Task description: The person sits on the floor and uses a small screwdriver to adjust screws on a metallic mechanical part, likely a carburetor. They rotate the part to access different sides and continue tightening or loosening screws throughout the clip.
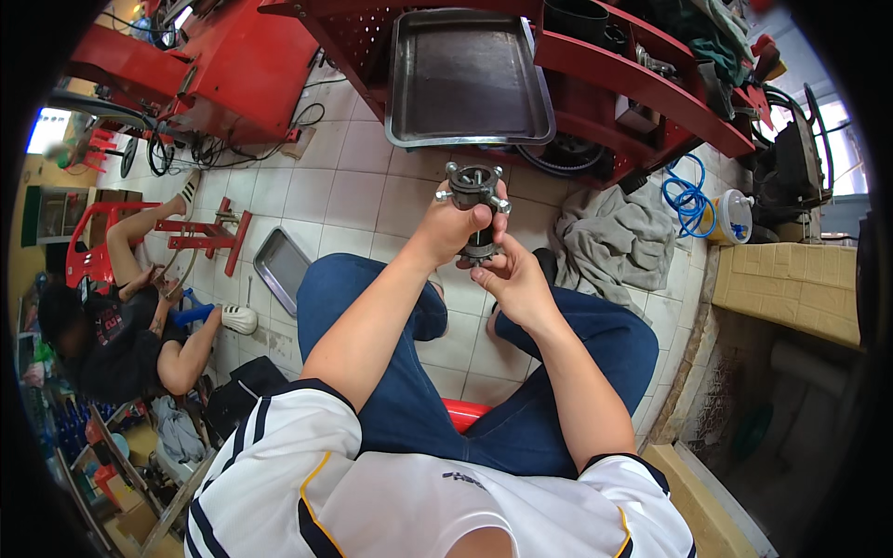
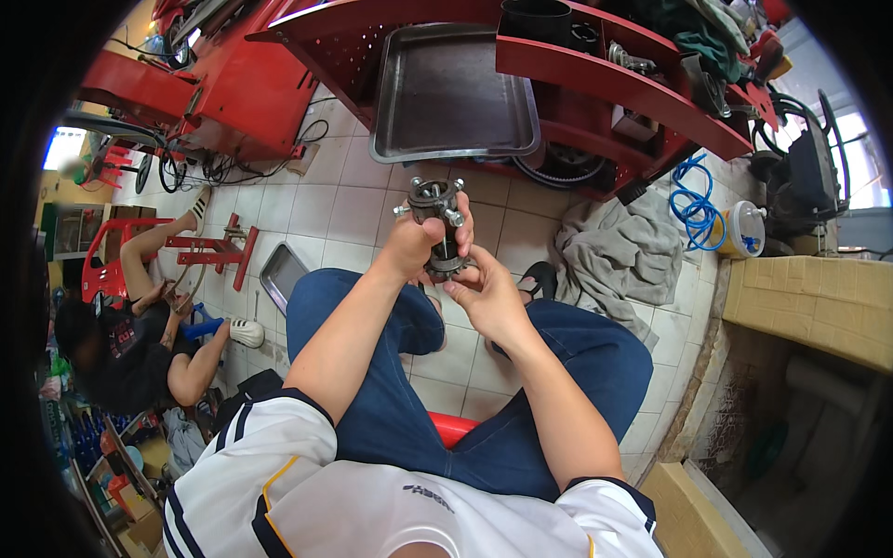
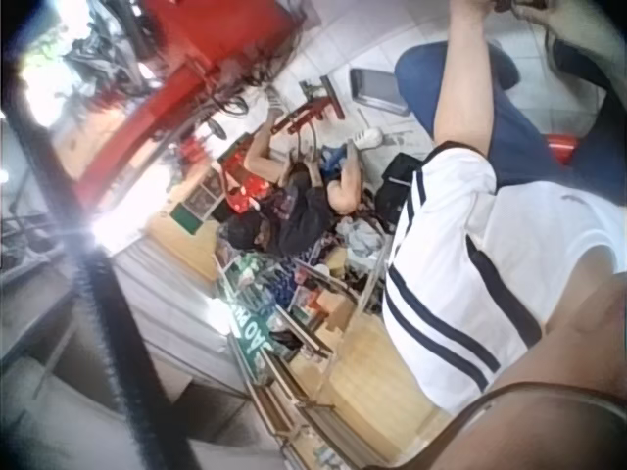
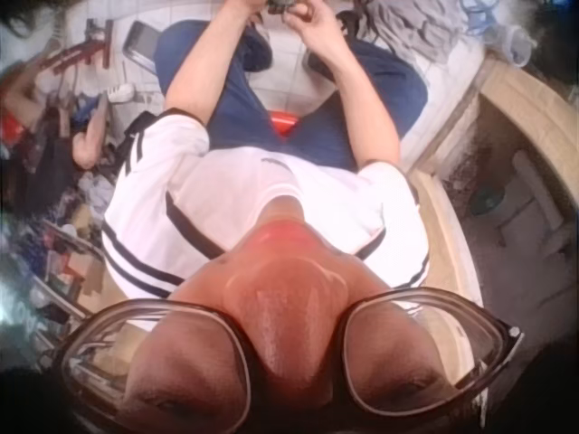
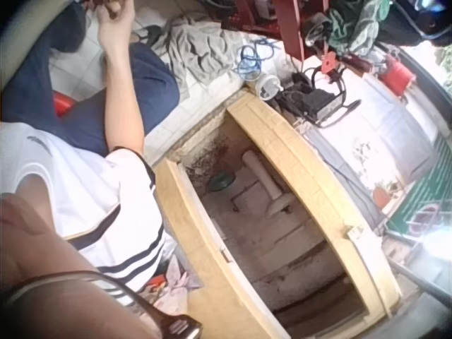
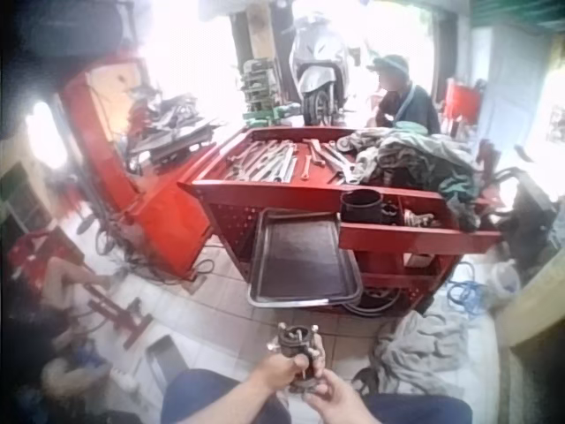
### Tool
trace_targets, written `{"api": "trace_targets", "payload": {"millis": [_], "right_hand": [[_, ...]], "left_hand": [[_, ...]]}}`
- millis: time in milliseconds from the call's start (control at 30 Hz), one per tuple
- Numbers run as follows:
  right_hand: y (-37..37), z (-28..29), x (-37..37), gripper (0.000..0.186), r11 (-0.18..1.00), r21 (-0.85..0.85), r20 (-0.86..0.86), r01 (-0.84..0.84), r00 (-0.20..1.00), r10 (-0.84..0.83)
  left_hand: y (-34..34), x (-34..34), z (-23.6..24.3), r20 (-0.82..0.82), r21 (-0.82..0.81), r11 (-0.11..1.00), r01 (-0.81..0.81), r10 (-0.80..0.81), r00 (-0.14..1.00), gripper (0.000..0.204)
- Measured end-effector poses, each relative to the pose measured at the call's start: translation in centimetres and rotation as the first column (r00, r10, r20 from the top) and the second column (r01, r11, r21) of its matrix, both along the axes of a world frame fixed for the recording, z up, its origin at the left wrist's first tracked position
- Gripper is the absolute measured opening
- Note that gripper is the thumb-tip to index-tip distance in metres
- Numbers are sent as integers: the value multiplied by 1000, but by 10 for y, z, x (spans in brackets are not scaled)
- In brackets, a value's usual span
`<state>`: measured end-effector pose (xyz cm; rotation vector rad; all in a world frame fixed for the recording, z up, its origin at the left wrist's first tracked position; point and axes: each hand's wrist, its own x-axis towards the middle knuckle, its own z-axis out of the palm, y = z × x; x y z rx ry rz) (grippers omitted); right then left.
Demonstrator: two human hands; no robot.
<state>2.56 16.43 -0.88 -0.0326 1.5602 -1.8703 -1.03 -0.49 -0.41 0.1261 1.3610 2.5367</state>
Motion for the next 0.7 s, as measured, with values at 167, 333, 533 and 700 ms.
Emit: {"api": "trace_targets", "payload": {"millis": [167, 333, 533, 700], "right_hand": [[-5, 15, -2, 44, 972, 234, -104, -30, 993, 56], [-8, 23, 3, 53, 999, -2, -40, 53, 998, -53], [7, 12, -7, 68, 996, -81, -21, 31, 999, -32], [4, 4, -3, 61, 996, -23, -125, 89, 988, -92]], "left_hand": [[3, 3, 1, 35, 64, 998, -2, 0, 999, 80], [-1, 0, 1, -58, -11, 997, -70, 70, 996, 68], [-12, -5, 10, -85, -194, 966, -169, 155, 984, 77], [-6, -4, 3, -58, -104, 983, -152, 147, 987, 78]]}}
